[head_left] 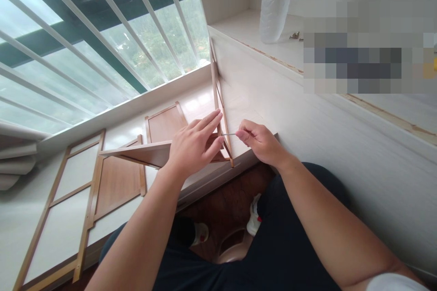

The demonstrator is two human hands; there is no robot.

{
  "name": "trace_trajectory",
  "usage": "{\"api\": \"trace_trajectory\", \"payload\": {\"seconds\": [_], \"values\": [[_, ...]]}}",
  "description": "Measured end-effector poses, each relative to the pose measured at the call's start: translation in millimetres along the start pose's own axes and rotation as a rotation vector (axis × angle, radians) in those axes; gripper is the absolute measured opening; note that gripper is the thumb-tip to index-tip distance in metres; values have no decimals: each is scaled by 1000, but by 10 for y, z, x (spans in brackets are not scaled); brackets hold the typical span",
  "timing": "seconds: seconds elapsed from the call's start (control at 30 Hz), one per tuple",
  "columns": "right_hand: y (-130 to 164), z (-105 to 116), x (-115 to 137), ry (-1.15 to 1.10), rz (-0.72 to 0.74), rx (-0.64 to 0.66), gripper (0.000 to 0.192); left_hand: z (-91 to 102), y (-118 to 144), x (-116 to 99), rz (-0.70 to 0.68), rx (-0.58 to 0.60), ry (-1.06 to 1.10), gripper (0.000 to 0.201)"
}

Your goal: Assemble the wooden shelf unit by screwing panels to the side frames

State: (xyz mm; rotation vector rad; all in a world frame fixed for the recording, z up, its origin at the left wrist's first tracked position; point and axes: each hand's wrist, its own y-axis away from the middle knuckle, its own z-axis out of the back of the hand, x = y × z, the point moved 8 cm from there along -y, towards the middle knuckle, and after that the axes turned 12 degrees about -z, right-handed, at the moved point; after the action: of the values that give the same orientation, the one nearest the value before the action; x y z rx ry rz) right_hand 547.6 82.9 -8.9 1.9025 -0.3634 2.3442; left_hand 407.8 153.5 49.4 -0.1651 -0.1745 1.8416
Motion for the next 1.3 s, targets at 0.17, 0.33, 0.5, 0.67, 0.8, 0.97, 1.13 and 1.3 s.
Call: {"api": "trace_trajectory", "payload": {"seconds": [0.17,0.33,0.5,0.67,0.8,0.97,1.13,1.3], "values": [[23,-3,35,52,49,0,46,-1,2,5,4,4,8,62],[21,-42,11,-106,3,-19,53,-1,-3,2,-3,-1,7,62],[-26,-96,-132,-365,-114,-25,53,1,-1,6,-12,-10,6,62],[-39,-202,-233,-654,-300,49,50,-2,6,4,-11,-3,0,62],[-21,-301,-234,-826,-408,150,46,-3,8,6,-14,-9,-2,62],[-21,-316,-252,-878,-444,200,43,-2,6,9,-11,-8,1,61],[-34,-251,-266,-830,-439,156,49,6,0,2,-3,2,2,61],[-44,-202,-261,-666,-357,94,41,2,1,0,-7,0,6,62]]}}
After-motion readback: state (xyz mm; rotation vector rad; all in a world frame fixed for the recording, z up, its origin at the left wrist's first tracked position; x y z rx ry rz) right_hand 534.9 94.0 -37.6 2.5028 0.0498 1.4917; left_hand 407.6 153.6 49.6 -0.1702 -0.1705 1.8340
